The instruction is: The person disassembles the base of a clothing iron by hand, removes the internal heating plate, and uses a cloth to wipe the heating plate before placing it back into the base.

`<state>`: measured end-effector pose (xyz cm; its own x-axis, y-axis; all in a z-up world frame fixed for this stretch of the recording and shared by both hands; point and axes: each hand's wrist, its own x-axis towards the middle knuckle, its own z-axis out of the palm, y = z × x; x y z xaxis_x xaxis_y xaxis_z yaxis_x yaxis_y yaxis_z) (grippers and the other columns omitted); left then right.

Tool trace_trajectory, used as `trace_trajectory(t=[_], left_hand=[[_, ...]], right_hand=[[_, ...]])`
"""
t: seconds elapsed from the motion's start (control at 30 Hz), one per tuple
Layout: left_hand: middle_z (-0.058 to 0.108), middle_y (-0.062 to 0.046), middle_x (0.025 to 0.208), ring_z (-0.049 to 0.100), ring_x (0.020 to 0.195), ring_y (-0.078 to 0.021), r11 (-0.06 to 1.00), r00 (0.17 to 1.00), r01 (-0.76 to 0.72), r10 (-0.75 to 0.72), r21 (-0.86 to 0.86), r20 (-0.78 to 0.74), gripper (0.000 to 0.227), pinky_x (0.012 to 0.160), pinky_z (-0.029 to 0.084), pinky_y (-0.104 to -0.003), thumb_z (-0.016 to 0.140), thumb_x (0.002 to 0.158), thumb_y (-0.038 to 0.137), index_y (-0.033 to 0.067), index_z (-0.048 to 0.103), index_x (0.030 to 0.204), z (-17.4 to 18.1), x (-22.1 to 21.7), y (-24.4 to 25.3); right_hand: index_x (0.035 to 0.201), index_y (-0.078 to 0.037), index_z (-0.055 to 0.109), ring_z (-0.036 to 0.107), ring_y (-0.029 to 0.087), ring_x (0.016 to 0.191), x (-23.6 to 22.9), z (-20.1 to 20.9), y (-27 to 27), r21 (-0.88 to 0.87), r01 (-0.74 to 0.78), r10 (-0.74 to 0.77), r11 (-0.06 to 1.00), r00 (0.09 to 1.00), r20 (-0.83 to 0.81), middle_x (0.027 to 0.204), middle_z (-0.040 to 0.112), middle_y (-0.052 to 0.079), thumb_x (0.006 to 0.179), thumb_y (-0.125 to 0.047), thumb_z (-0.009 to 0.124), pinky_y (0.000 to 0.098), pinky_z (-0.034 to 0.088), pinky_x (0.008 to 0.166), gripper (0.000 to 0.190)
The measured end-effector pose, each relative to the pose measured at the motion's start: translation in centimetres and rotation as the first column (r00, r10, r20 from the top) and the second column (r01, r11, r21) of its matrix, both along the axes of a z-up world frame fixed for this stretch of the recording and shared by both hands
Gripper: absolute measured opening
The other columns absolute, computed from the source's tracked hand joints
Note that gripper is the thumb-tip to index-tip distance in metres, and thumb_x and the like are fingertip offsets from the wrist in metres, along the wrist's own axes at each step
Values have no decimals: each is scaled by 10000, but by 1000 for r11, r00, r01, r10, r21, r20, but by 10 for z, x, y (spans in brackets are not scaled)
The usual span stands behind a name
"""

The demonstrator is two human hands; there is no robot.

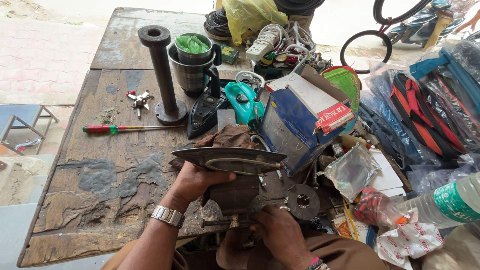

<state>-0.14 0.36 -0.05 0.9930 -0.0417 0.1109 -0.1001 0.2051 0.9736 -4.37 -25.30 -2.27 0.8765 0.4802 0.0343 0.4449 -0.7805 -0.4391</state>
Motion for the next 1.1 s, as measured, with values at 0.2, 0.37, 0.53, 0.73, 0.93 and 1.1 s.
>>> trace_trajectory(t=[0.2,0.37,0.53,0.73,0.93,1.1], left_hand=[[793,-45,1018,726,930,-139,1000,1000,-4,3,-30,-22,406,831,616,-326,884,698,16,47,744,1077,1,0,-1],[794,-40,1011,721,923,-131,1000,999,-17,17,-7,-39,405,823,614,-319,883,694,10,49,751,1075,-1,0,-1],[793,-40,1002,718,914,-131,1000,999,3,-3,7,-41,389,817,611,-322,885,703,20,48,753,1068,0,0,1],[795,-37,1010,717,921,-130,1000,998,1,-1,-8,-65,410,822,610,-323,889,690,24,55,760,1078,2,0,1],[794,-45,1015,716,928,-138,1000,998,18,-19,-6,-64,420,833,606,-324,893,682,27,54,755,1078,2,2,1],[792,-31,1055,705,973,-127,999,999,40,-41,29,24,438,869,591,-318,899,688,29,49,760,1102,2,4,5]], right_hand=[[1031,-179,782,638,295,989,1,-10,-3,32,17,-18,999,1000,21,1034,652,54,768,-241,810,441,519,838,271],[1082,-109,720,627,349,1003,-1,-42,-1,106,-109,99,988,990,96,1081,650,82,773,-195,800,453,514,836,330],[1285,-49,526,690,312,990,-16,-58,0,-93,-166,157,982,983,-94,1031,678,127,1010,-334,681,450,535,923,425],[1492,-273,584,700,319,785,-36,-57,57,-297,-54,204,953,840,503,1058,610,298,977,-410,646,440,549,595,537],[1476,-200,509,661,421,965,-38,-1,90,-550,-149,78,822,986,-150,1128,563,288,936,-462,675,671,485,886,623],[1314,-283,624,675,435,965,-42,-9,78,-480,13,189,877,910,370,1060,644,270,769,-452,716,761,451,844,578]])
